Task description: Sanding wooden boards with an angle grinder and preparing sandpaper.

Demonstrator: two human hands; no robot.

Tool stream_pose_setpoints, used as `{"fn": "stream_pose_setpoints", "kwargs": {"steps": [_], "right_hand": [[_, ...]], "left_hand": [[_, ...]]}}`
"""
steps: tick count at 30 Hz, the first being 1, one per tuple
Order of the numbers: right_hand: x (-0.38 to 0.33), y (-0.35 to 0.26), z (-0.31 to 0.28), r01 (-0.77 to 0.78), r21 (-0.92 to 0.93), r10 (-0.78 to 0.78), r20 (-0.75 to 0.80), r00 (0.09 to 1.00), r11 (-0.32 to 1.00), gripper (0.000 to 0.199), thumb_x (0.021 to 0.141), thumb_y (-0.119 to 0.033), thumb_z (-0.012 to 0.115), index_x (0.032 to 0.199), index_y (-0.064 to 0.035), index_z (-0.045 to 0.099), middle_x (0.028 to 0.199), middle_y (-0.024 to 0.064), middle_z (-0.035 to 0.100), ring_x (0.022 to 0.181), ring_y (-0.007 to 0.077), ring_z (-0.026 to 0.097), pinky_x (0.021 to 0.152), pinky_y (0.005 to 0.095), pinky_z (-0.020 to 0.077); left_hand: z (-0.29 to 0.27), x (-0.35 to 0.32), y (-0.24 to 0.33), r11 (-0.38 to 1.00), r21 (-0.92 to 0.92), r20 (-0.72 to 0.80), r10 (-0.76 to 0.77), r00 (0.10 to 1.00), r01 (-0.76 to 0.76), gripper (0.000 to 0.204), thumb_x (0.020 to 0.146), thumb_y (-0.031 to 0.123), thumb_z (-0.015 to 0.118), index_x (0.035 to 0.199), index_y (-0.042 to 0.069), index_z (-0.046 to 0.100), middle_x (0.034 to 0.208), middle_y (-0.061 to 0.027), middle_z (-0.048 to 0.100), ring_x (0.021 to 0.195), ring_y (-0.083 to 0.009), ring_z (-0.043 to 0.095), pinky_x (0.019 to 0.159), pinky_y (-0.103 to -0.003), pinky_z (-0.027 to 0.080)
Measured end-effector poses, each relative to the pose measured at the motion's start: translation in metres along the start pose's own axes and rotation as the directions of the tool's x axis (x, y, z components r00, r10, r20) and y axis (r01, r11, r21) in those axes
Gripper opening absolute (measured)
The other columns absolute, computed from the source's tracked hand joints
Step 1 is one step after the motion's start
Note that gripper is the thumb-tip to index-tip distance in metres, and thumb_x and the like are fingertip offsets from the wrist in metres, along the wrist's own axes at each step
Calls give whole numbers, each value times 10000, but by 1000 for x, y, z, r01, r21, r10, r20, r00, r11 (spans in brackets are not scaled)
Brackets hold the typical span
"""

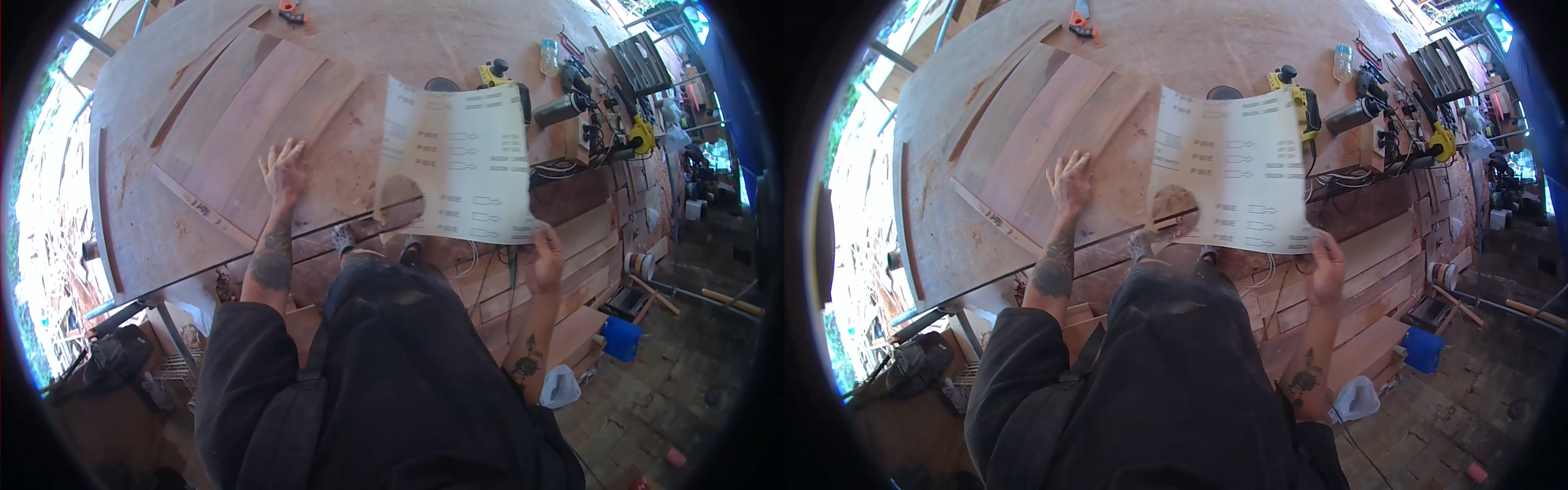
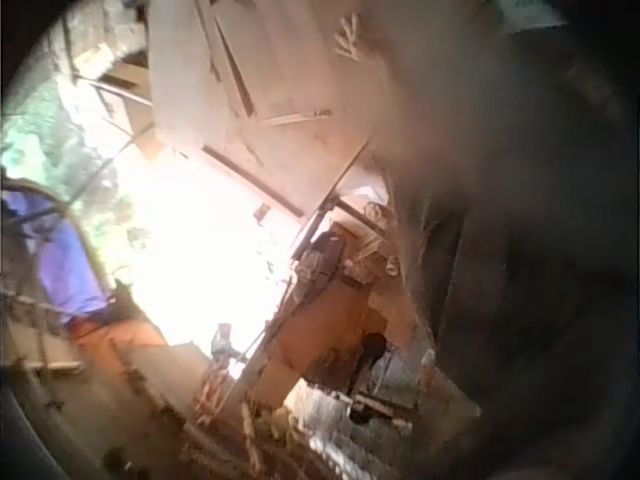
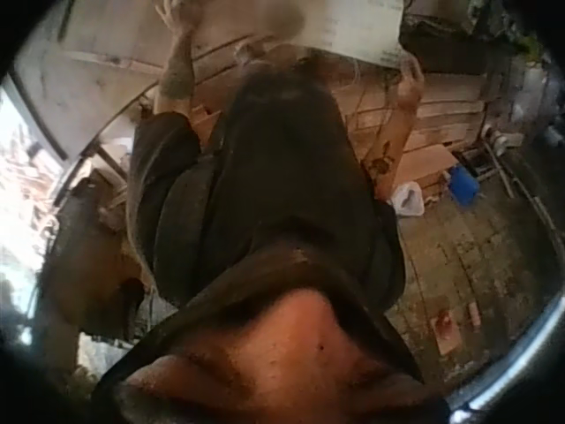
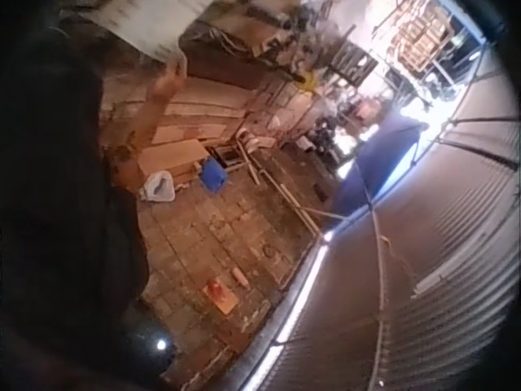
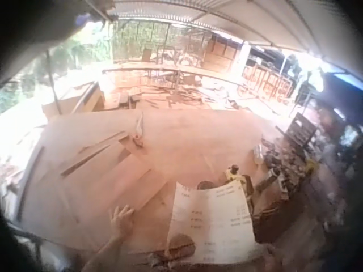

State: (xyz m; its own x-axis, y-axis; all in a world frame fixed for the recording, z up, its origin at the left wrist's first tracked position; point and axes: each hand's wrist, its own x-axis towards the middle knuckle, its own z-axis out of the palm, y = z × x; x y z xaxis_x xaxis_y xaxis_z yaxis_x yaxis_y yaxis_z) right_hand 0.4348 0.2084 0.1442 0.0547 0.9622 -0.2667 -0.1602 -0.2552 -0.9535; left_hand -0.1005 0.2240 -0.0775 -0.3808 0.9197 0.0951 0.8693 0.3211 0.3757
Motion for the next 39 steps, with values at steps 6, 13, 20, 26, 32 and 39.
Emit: {"fn": "stream_pose_setpoints", "kwargs": {"steps": [6,13,20,26,32,39], "right_hand": [[18,138,87,-341,126,321,151,935,932,254,1097,-186,560,1295,-59,656,1135,82,730,1004,204,715,828,367,605],[75,195,153,78,-779,-92,27,995,622,379,1015,-279,647,1247,20,660,1032,202,742,975,358,728,871,459,564],[130,141,137,174,-934,-433,23,901,312,593,880,-369,786,1309,-6,597,1251,224,684,1141,441,664,967,522,540],[174,177,131,-40,-962,44,-29,999,271,757,790,-381,845,1328,10,483,1297,318,626,1204,473,638,1013,530,540],[200,168,63,-97,-827,265,64,962,554,584,838,-305,838,1249,31,593,1089,181,722,992,320,719,888,425,581],[106,126,-19,-330,-249,406,389,827,911,383,1018,-246,707,1317,-17,638,1086,19,710,941,117,679,818,279,547]], "left_hand": [[-47,65,-16,889,-116,196,-418,887,444,239,899,183,733,1133,178,782,1181,-96,770,1125,-350,710,1009,-479,524],[-54,-46,76,872,-304,20,408,913,-383,397,836,331,831,1177,142,754,1332,-115,715,1278,-293,636,1135,-496,433],[-10,-104,72,989,25,339,128,932,-145,817,856,489,809,1584,321,478,1716,-110,330,1558,-345,336,1278,-511,256],[-5,-102,73,986,-26,387,163,907,-166,746,879,504,780,1554,302,532,1702,-133,357,1561,-367,330,1272,-518,249],[13,-95,85,974,-19,295,221,930,-225,746,908,519,743,1581,295,513,1711,-211,301,1586,-428,252,1292,-529,185],[39,-68,105,949,-17,384,297,874,-315,792,904,595,715,1604,309,481,1734,-261,191,1583,-515,182,1300,-539,120]]}}
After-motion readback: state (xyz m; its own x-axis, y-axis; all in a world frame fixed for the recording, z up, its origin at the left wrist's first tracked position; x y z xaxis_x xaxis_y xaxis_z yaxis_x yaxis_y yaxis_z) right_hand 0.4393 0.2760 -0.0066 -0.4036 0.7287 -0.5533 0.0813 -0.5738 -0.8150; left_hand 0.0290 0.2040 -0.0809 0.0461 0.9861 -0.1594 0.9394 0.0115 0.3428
